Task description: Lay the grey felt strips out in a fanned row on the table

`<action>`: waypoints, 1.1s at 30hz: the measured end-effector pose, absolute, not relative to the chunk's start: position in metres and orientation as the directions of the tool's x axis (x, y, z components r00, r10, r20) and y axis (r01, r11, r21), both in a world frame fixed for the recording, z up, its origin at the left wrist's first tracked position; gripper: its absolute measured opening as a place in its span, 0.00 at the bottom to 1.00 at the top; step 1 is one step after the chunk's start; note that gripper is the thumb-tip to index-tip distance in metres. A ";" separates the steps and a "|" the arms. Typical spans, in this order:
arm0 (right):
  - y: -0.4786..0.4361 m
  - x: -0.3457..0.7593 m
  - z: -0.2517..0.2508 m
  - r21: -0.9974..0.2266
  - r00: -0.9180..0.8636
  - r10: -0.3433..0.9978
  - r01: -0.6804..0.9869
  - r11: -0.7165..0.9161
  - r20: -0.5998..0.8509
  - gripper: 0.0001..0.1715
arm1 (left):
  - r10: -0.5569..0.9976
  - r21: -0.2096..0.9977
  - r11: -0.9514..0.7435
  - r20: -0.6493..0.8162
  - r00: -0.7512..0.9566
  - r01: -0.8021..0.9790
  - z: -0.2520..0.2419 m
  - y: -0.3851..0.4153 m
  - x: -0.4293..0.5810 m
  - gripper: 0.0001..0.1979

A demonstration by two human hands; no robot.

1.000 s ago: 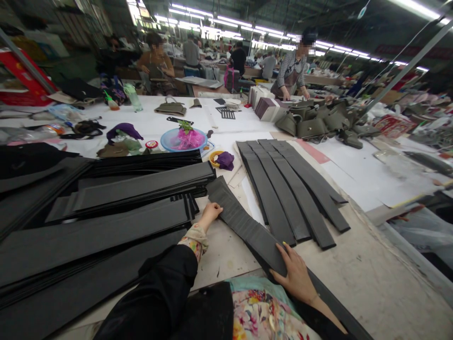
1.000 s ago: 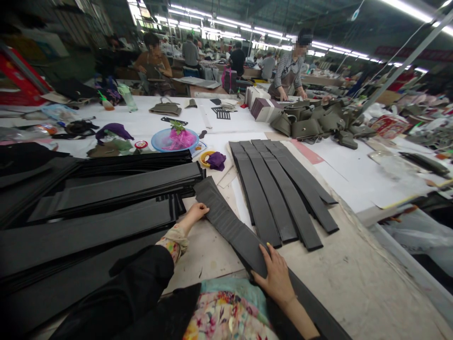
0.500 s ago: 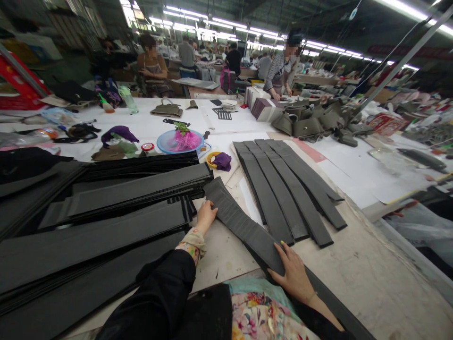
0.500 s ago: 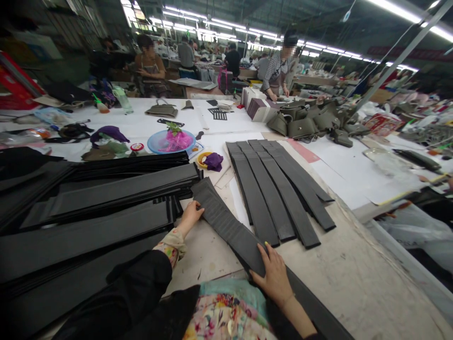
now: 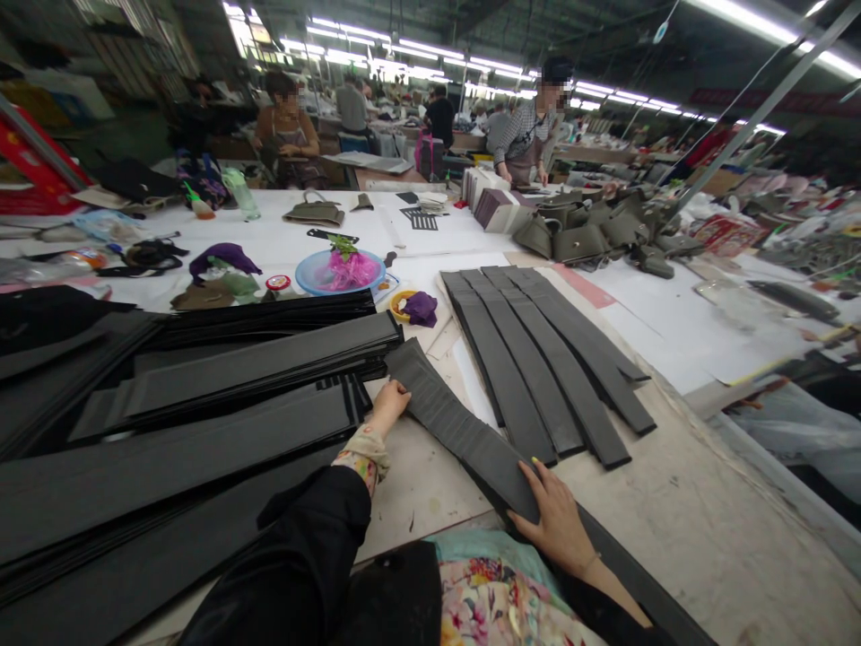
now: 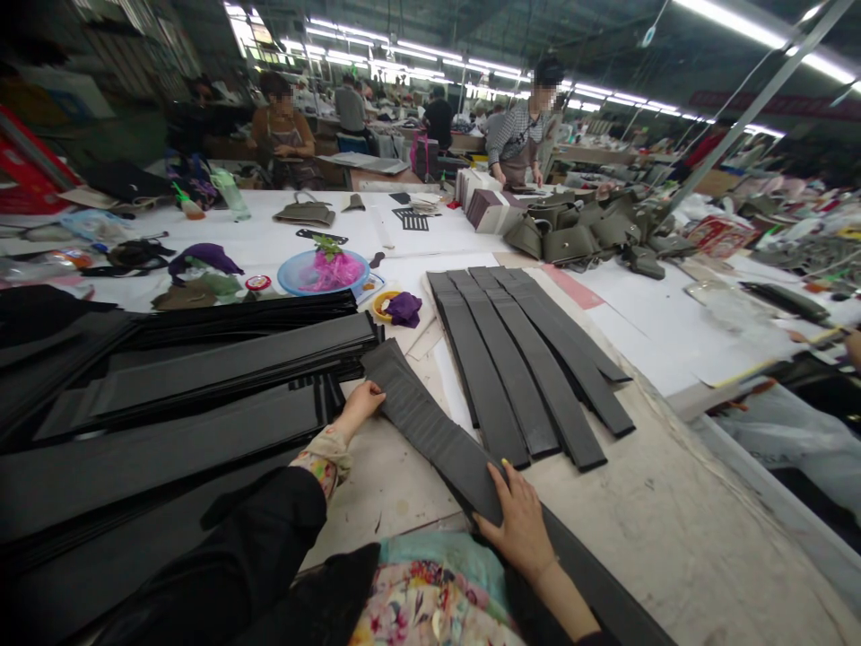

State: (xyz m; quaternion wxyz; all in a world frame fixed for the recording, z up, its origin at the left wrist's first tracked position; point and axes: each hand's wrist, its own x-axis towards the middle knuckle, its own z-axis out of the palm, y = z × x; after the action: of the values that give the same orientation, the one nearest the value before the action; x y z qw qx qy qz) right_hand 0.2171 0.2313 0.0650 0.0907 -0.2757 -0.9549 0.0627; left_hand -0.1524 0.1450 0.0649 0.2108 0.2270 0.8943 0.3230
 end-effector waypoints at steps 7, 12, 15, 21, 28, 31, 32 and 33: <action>0.231 0.217 0.064 -0.195 -0.821 0.555 0.528 0.827 0.133 0.39 | 0.552 0.832 0.550 -0.298 -0.778 0.072 0.076 0.148 -0.157 0.05; 0.231 0.217 0.064 -0.232 -0.810 0.578 0.545 0.806 0.105 0.41 | 0.672 0.923 0.338 -0.373 -0.639 -0.183 0.082 0.132 -0.119 0.16; 0.231 0.216 0.067 -0.248 -0.800 0.598 0.571 0.783 0.049 0.42 | 0.813 0.739 0.184 -0.484 -0.322 -0.648 0.075 0.124 -0.070 0.20; 0.228 0.212 0.075 -0.302 -0.769 0.637 0.620 0.725 -0.050 0.44 | 0.787 0.643 0.321 -0.590 -0.182 -0.696 0.072 0.132 0.012 0.28; 0.245 0.217 0.092 -0.570 -0.774 0.613 0.579 0.583 -0.159 0.54 | 0.678 0.707 0.258 -0.618 -0.399 -0.659 0.093 0.143 0.029 0.25; 0.265 0.218 0.102 -0.747 -0.771 0.621 0.494 0.445 -0.141 0.50 | 0.737 0.775 0.135 -0.495 -0.460 -0.618 0.100 0.141 0.034 0.24; 0.272 0.218 0.106 -0.791 -0.774 0.615 0.467 0.396 -0.149 0.47 | 0.756 0.792 0.112 -0.460 -0.466 -0.600 0.102 0.140 0.035 0.23; 0.279 0.218 0.109 -0.823 -0.783 0.600 0.444 0.353 -0.165 0.44 | 0.772 0.802 0.109 -0.440 -0.459 -0.587 0.104 0.139 0.036 0.23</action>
State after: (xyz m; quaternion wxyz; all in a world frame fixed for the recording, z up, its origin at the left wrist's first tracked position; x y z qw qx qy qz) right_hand 0.2183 0.2791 0.1087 0.0827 -0.3187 -0.8185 0.4709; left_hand 0.0362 0.1390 0.1040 0.5130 0.0855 0.5397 0.6620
